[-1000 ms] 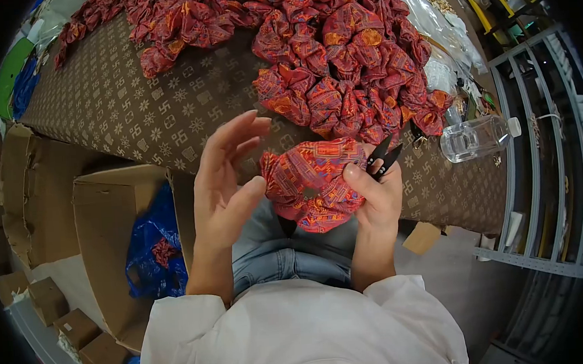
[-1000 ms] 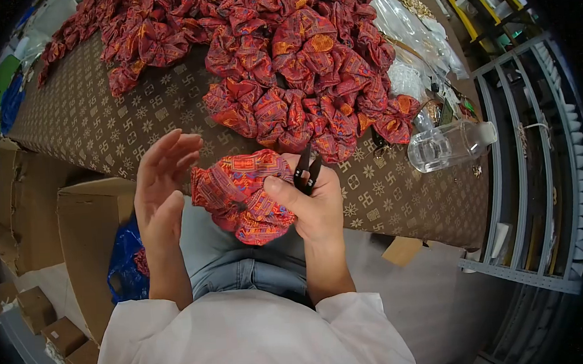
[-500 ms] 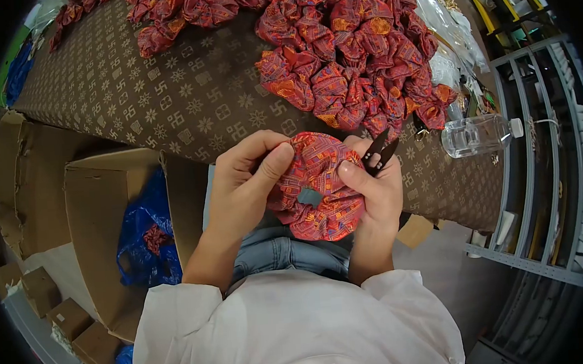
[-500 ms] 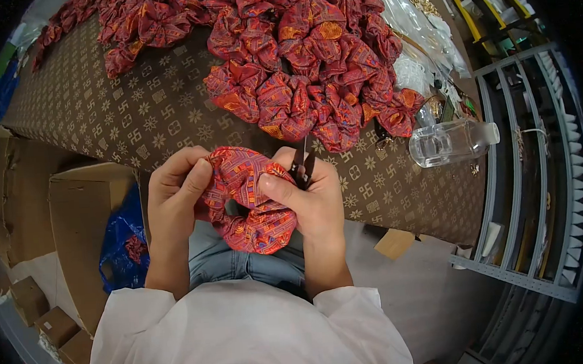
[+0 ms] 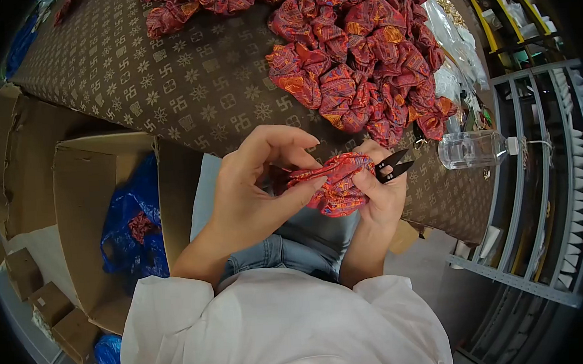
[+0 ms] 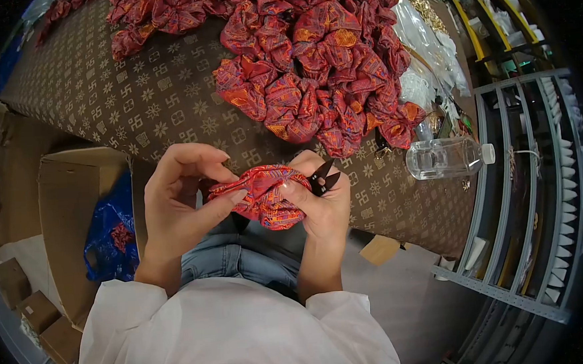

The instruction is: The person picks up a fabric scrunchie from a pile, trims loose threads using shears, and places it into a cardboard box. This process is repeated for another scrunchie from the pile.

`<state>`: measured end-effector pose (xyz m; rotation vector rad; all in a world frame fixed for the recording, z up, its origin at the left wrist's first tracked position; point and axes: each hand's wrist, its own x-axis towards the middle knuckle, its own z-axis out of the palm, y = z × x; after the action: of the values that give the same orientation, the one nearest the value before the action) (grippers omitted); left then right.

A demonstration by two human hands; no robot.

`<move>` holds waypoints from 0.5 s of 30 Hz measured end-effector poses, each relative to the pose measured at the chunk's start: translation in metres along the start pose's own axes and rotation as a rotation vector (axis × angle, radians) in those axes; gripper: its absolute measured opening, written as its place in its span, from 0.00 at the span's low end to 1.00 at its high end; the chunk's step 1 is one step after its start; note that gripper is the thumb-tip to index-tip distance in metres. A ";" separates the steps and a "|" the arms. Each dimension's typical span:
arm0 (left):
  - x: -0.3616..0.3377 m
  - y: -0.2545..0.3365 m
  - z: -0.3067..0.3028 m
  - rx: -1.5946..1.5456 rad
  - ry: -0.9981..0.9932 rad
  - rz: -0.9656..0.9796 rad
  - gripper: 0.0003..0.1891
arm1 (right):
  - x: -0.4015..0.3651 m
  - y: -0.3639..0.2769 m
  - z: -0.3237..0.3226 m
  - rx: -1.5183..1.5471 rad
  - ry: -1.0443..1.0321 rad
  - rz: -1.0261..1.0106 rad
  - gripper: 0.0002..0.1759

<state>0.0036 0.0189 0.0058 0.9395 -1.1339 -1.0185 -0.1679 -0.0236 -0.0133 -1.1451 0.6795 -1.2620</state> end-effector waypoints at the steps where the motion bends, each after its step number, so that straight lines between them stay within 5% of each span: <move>1: 0.000 0.000 0.000 -0.003 -0.006 -0.004 0.19 | 0.000 0.000 0.000 -0.016 0.000 -0.008 0.07; 5: 0.001 0.003 -0.001 -0.016 -0.011 -0.049 0.18 | 0.000 0.002 -0.003 -0.038 -0.027 0.007 0.09; 9: 0.001 0.004 -0.003 -0.003 -0.032 -0.011 0.19 | 0.004 -0.004 -0.005 -0.145 0.216 -0.204 0.16; 15: 0.000 0.011 0.002 0.000 -0.094 -0.067 0.19 | 0.008 -0.022 0.009 -0.475 -0.167 -0.281 0.16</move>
<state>0.0034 0.0217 0.0168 0.9424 -1.1871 -1.1268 -0.1663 -0.0273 0.0113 -1.7664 0.7309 -1.2517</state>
